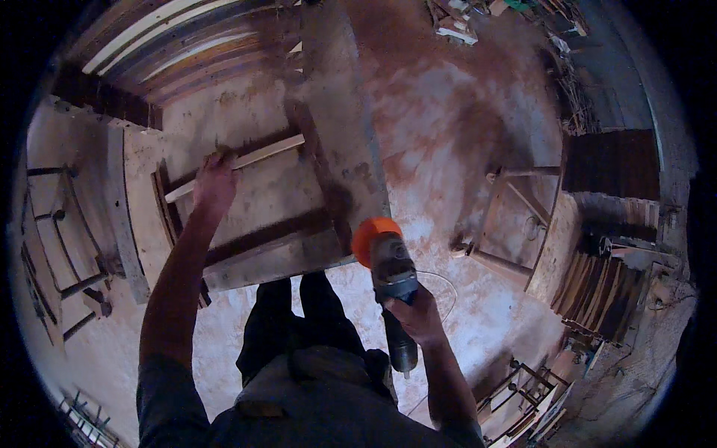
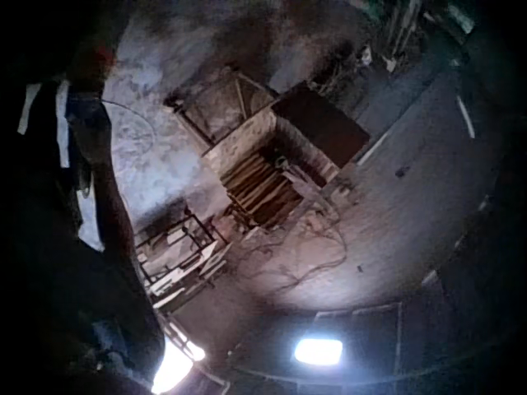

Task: The person repeatedly picks up wooden frames from a stack, places them on a workbench, and sands their surfaces and edges with an orbital sander. After sanding, the person returns each frame to the stack and repeats the process with the next frame.

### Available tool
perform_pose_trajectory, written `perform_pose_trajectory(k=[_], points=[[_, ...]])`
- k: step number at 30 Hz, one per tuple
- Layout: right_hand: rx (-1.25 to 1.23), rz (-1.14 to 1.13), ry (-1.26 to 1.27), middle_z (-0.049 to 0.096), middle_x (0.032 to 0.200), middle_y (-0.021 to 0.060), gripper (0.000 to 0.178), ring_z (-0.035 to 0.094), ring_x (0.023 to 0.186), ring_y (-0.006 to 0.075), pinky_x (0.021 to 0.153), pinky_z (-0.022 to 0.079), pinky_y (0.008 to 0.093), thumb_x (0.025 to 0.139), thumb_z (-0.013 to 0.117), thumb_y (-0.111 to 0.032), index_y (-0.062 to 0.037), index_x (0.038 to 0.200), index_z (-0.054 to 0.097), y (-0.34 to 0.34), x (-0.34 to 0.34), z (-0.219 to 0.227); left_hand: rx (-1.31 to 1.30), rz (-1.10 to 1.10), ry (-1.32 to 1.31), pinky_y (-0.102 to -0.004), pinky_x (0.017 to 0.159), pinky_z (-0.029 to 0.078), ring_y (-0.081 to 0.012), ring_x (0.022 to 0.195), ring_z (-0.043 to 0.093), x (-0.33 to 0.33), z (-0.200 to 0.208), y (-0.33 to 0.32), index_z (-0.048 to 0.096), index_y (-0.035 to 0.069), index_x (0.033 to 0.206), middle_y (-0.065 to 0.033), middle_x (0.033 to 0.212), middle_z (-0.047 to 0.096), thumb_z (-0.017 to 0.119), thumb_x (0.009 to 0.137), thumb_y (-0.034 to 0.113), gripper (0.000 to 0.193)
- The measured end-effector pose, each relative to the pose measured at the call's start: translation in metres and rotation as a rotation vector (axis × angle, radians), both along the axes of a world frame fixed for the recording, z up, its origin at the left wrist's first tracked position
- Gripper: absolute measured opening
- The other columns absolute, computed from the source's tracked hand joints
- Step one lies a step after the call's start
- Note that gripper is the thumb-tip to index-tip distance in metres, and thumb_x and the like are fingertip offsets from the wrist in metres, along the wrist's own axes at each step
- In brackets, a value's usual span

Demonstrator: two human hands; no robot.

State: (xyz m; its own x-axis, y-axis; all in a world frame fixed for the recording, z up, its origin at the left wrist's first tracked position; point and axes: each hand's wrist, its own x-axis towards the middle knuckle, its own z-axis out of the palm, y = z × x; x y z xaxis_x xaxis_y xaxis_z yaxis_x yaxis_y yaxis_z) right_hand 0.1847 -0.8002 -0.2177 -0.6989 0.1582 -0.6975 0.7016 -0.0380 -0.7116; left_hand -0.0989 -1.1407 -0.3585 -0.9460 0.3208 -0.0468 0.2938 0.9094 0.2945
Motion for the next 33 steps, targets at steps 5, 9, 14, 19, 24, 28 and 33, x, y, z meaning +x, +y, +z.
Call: perform_pose_trajectory(k=[5, 9, 14, 19, 24, 28, 33], points=[[0.103, 0.098, 0.059, 0.069, 0.100, 0.0083, 0.046, 0.062, 0.093, 0.0163, 0.086, 0.050, 0.0339, 0.082, 0.077, -0.031, -0.0005, 0.113, 0.062, -0.017, -0.023, -0.013, 0.001, -0.177, 0.205, -0.0504, 0.100, 0.044, -0.0411, 0.117, 0.051, 0.071, 0.024, -0.009, 0.053, 0.001, 0.127, -0.0211, 0.130, 0.054, 0.062, 0.086, 0.017, 0.045], [0.178, 0.211, -0.015, 0.070, 0.105, 0.0141, 0.051, 0.067, 0.098, 0.0222, 0.087, 0.051, 0.0356, 0.081, 0.077, -0.035, 0.0006, 0.114, 0.061, -0.022, -0.040, -0.015, 0.013, 0.002, -0.365, -0.0499, 0.104, 0.038, -0.0420, 0.120, 0.047, 0.144, 0.059, 0.007, 0.053, 0.003, 0.127, -0.0210, 0.127, 0.054, 0.066, 0.080, 0.011, 0.050], [0.302, 0.304, -0.085, 0.071, 0.104, 0.0174, 0.053, 0.068, 0.100, 0.0262, 0.087, 0.052, 0.0366, 0.079, 0.077, -0.036, 0.0010, 0.114, 0.062, -0.022, -0.048, -0.020, 0.044, 0.008, -0.111, -0.0494, 0.104, 0.037, -0.0406, 0.120, 0.046, 0.188, 0.052, -0.004, 0.052, 0.003, 0.128, -0.0194, 0.129, 0.051, 0.071, 0.074, 0.008, 0.058], [0.382, 0.231, -0.131, 0.071, 0.101, 0.0173, 0.052, 0.069, 0.096, 0.0269, 0.086, 0.052, 0.0370, 0.077, 0.077, -0.036, 0.0010, 0.112, 0.063, -0.022, -0.049, -0.015, 0.073, 0.078, -0.187, -0.0501, 0.105, 0.036, -0.0390, 0.121, 0.046, 0.188, 0.055, -0.025, 0.052, 0.005, 0.129, -0.0197, 0.130, 0.050, 0.072, 0.073, 0.004, 0.060], [0.297, 0.227, -0.065, 0.071, 0.100, 0.0159, 0.051, 0.068, 0.094, 0.0247, 0.084, 0.052, 0.0370, 0.078, 0.077, -0.036, 0.0009, 0.111, 0.063, -0.018, -0.041, -0.021, 0.008, 0.213, 0.005, -0.0504, 0.107, 0.035, -0.0400, 0.126, 0.043, 0.209, 0.046, -0.067, 0.047, 0.004, 0.135, -0.0198, 0.136, 0.047, 0.074, 0.076, 0.002, 0.065], [0.349, 0.296, -0.116, 0.071, 0.099, 0.0132, 0.050, 0.066, 0.092, 0.0219, 0.084, 0.052, 0.0365, 0.079, 0.076, -0.037, 0.0003, 0.111, 0.063, -0.018, -0.049, -0.025, -0.085, 0.400, -0.025, -0.0511, 0.105, 0.036, -0.0413, 0.126, 0.042, 0.213, 0.047, -0.082, 0.042, 0.002, 0.138, -0.0228, 0.137, 0.045, 0.073, 0.081, 0.011, 0.065], [0.217, 0.142, 0.082, 0.070, 0.100, 0.0117, 0.052, 0.064, 0.093, 0.0183, 0.085, 0.050, 0.0345, 0.080, 0.075, -0.038, 0.0012, 0.112, 0.063, -0.012, -0.080, -0.044, 0.173, 0.659, -0.283, -0.0531, 0.094, 0.043, -0.0438, 0.117, 0.048, 0.222, 0.050, -0.086, 0.042, 0.004, 0.137, -0.0245, 0.123, 0.051, 0.066, 0.089, 0.020, 0.057]])
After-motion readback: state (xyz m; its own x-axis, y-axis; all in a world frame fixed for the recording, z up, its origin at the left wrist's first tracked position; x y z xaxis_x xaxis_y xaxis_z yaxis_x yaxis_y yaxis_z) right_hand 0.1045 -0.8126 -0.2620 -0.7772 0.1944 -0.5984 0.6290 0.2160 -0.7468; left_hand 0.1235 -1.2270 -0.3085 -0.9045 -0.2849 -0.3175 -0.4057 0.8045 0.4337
